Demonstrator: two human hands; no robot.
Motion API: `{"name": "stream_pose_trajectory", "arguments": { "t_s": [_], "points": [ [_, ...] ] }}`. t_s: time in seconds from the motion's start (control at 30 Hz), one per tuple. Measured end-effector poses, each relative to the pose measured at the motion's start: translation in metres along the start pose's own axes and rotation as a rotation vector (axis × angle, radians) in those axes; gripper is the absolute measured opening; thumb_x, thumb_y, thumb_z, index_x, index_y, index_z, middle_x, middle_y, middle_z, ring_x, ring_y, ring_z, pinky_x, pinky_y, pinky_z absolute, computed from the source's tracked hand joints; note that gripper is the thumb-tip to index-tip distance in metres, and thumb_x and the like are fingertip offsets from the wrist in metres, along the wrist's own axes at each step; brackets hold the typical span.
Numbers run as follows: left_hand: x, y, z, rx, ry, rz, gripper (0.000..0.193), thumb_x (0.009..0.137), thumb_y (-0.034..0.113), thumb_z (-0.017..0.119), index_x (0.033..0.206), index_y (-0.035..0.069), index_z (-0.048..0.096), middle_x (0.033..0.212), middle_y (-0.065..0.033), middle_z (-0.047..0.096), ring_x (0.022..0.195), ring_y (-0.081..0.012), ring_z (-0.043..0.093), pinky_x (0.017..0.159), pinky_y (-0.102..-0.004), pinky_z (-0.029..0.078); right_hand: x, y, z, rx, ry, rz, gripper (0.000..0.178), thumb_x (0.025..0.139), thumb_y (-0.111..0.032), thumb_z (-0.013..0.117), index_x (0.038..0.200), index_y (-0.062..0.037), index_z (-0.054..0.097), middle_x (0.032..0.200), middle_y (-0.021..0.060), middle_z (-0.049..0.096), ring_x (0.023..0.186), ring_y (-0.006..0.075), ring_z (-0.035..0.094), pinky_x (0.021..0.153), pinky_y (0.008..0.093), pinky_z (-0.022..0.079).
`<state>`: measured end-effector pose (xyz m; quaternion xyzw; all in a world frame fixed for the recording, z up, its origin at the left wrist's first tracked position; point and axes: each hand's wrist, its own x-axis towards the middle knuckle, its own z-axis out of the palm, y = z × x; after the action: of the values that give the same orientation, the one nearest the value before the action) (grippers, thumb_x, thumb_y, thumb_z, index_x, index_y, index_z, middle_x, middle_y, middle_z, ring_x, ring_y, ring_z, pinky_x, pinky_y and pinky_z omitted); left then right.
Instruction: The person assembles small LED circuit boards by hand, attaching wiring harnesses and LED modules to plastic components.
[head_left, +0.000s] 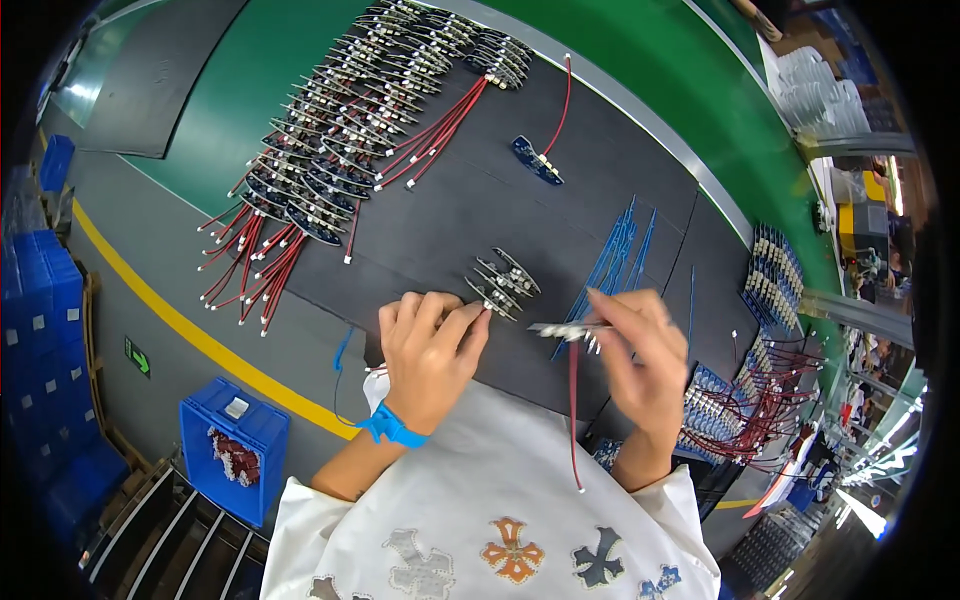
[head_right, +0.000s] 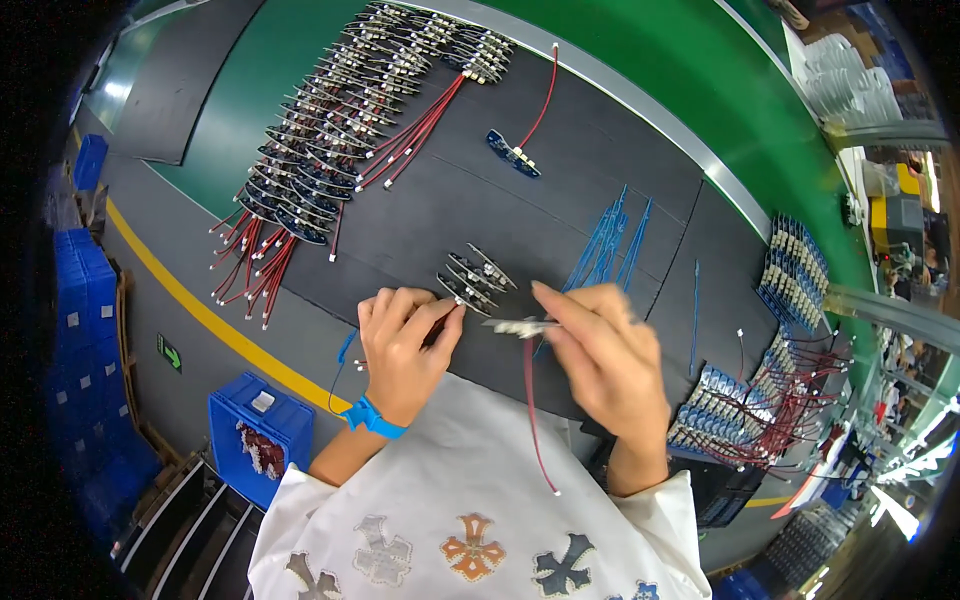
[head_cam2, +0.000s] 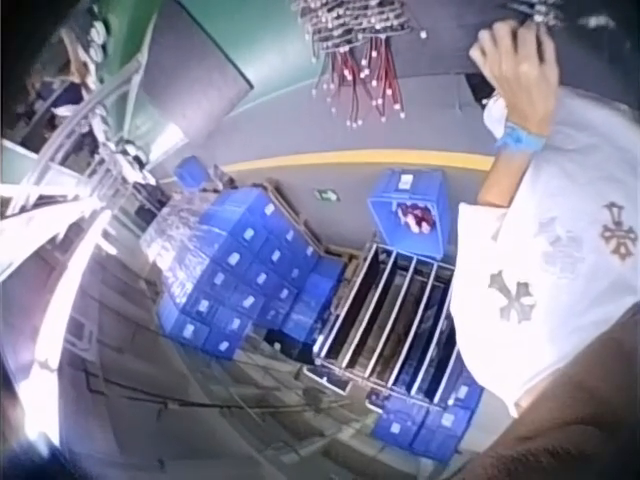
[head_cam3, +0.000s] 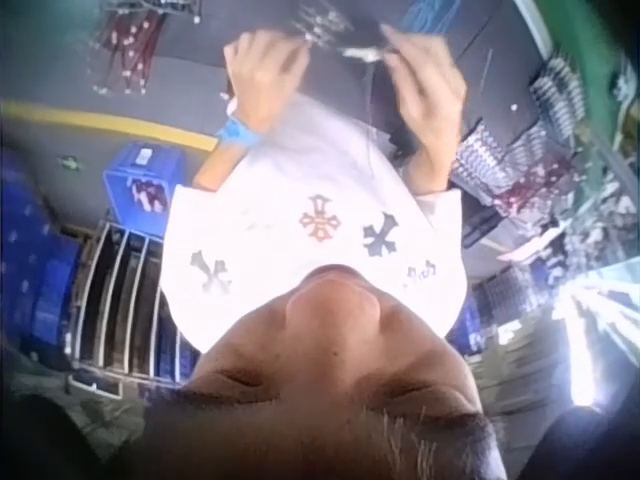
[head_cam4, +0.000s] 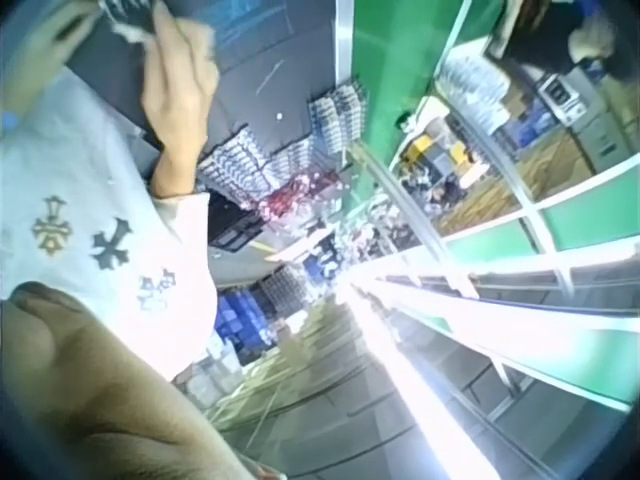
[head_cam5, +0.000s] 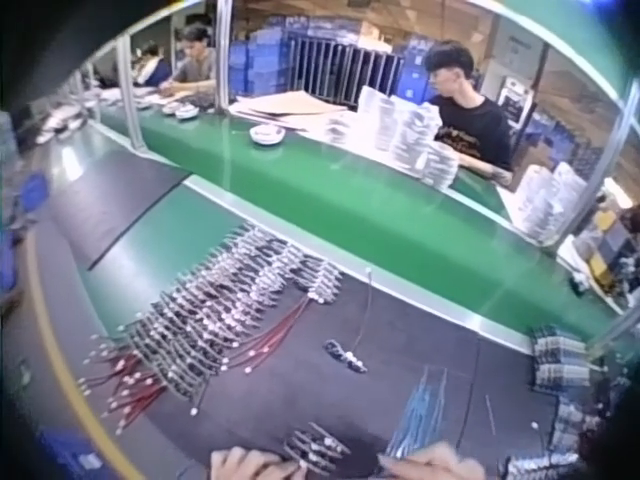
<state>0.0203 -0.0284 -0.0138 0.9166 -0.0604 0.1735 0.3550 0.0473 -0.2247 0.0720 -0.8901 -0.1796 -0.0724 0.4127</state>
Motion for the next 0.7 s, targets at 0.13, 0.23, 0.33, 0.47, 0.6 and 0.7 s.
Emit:
{"name": "stream_pose_trajectory", "arguments": {
  "t_s": [0.13, 0.23, 0.33, 0.47, 0.6, 0.7],
  "points": [
    [0.007, -0.001, -0.016, -0.126, -0.13, -0.064, 0.019, 0.072, 0.008, 0.077, 0.09, 0.006, 0.07, 0.082, -0.0027, 0.061, 0.076, -0.0221, 0.055, 0.073, -0.0345, 0.038, 0.006, -0.002, 0.022, 0.173, -0.115, -0.006, 0.021, 0.07, 0.002, 0.075, 0.09, -0.0011, 0.068, 0.082, 0.0108, 0.062, 0.065, 0.0221, 0.06, 0.056, 0.0323, 0.047],
    [0.007, -0.016, -0.031, -0.29, -0.178, -0.126, 0.023, 0.073, 0.006, 0.076, 0.095, 0.003, 0.07, 0.088, -0.0061, 0.065, 0.081, -0.0233, 0.059, 0.074, -0.0336, 0.04, 0.017, -0.007, 0.03, -0.076, -0.241, -0.191, 0.023, 0.07, -0.004, 0.076, 0.091, -0.0009, 0.068, 0.074, 0.0065, 0.06, 0.065, 0.0233, 0.06, 0.057, 0.0323, 0.046],
    [0.009, -0.015, -0.045, -0.443, -0.196, -0.151, 0.023, 0.073, 0.004, 0.075, 0.096, 0.003, 0.07, 0.09, -0.0076, 0.067, 0.082, -0.0225, 0.06, 0.074, -0.0334, 0.041, 0.022, -0.009, 0.045, -0.232, -0.313, -0.296, 0.016, 0.074, -0.007, 0.073, 0.088, -0.001, 0.067, 0.074, 0.0064, 0.057, 0.067, 0.022, 0.059, 0.057, 0.034, 0.046],
    [0.004, -0.006, -0.041, -0.206, -0.202, -0.039, 0.028, 0.072, 0.013, 0.079, 0.097, 0.008, 0.068, 0.088, -0.0017, 0.064, 0.08, -0.0221, 0.057, 0.072, -0.0351, 0.039, 0.033, -0.009, 0.057, -0.18, -0.297, -0.256, 0.018, 0.075, -0.01, 0.073, 0.089, -0.001, 0.068, 0.075, 0.008, 0.059, 0.068, 0.0246, 0.058, 0.058, 0.0356, 0.047],
    [-0.007, -0.011, -0.023, -0.031, -0.084, 0.007, 0.032, 0.068, 0.017, 0.082, 0.095, 0.009, 0.068, 0.086, -0.0005, 0.063, 0.079, -0.0209, 0.056, 0.072, -0.0352, 0.038, 0.065, 0.029, 0.057, -0.145, 0.093, -0.144, 0.012, 0.08, -0.008, 0.069, 0.089, -0.0005, 0.066, 0.082, 0.0113, 0.061, 0.076, 0.032, 0.06, 0.07, 0.0403, 0.049],
    [-0.009, -0.009, -0.019, -0.006, -0.043, 0.04, 0.031, 0.066, 0.017, 0.083, 0.093, 0.009, 0.069, 0.085, -0.0002, 0.064, 0.079, -0.0203, 0.057, 0.073, -0.0349, 0.038, 0.082, 0.058, 0.067, -0.384, 0.164, 0.095, 0.016, 0.081, -0.01, 0.069, 0.092, 0.0014, 0.065, 0.092, 0.0137, 0.061, 0.081, 0.0339, 0.061, 0.073, 0.0408, 0.05]
  ]
}}
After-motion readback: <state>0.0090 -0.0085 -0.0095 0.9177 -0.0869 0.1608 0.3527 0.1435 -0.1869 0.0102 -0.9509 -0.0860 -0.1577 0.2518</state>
